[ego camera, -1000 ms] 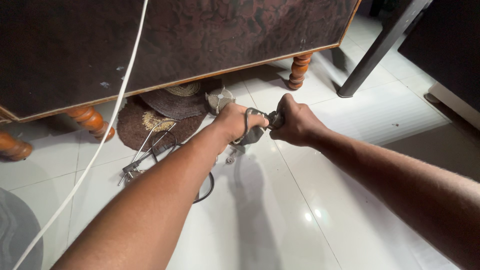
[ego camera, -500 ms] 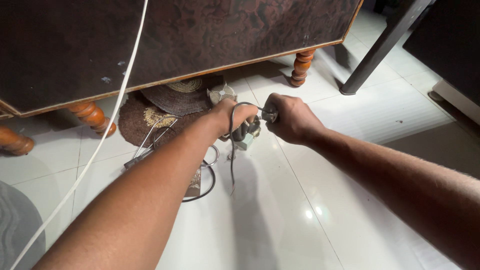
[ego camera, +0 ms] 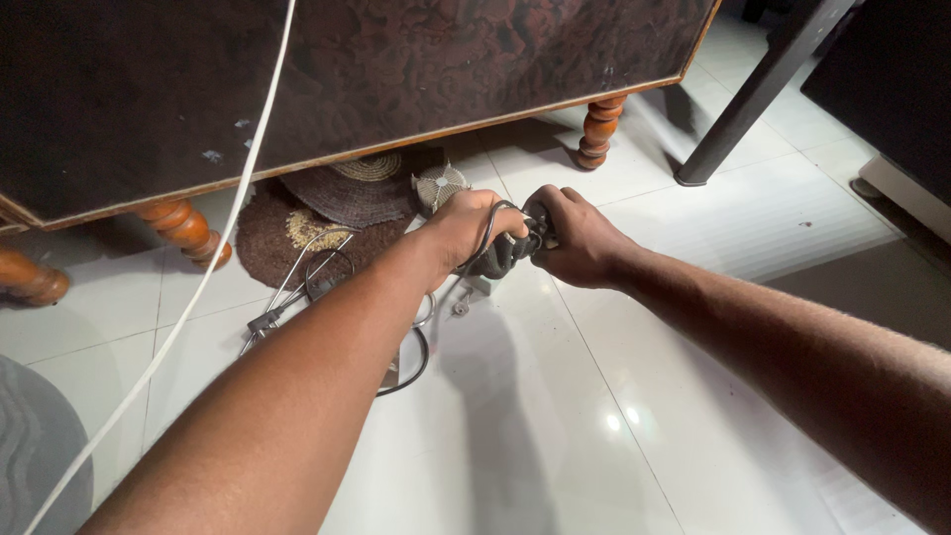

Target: The person disassembles and reassembles small electrical components, including a motor and a light fixture, using a screwdriver and pliers. They work on the floor and place parts into a drawer.

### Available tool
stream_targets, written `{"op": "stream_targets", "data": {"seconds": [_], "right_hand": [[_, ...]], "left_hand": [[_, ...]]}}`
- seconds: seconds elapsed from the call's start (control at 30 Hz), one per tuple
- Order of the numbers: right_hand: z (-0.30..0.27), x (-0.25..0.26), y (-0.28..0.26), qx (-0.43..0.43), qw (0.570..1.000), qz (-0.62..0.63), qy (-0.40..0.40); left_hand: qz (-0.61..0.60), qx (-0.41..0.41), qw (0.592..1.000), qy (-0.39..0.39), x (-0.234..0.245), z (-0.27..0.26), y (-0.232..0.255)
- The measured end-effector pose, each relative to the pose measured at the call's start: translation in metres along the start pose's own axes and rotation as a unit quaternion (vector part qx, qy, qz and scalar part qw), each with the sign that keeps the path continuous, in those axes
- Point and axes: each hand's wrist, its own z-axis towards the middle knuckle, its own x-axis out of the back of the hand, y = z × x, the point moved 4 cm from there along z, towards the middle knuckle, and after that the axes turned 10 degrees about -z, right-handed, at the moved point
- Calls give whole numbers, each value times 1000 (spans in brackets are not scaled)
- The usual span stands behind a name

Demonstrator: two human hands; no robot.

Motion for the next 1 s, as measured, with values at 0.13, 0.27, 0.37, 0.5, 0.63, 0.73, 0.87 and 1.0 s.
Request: {"op": "stream_targets", "data": {"seconds": [0.13, 0.27, 0.37, 0.5, 0.63, 0.73, 0.87, 1.0], "right_hand": [[-3, 1, -2, 49, 999, 16, -15], [-6, -1, -1, -8, 998, 47, -49], [-4, 1, 5, -76, 989, 101, -77], [-5, 5, 12, -138, 978, 136, -83], [-7, 6, 15, -103, 988, 56, -102], [-10, 4, 14, -72, 990, -12, -117], [-11, 2, 14, -80, 989, -16, -125], [-8, 9, 14, -102, 986, 62, -114]], "left_hand": [[60, -29, 993, 94, 12, 14, -6], [157, -12, 969, 190, 29, 26, -10], [228, -21, 950, 210, 40, 26, -14], [260, -26, 935, 238, 51, 24, -18], [215, -98, 929, 286, 50, 18, -3], [112, -161, 929, 314, 42, 7, 15], [161, -224, 929, 248, 20, -5, 42], [241, -157, 953, 100, -10, -10, 35]]}}
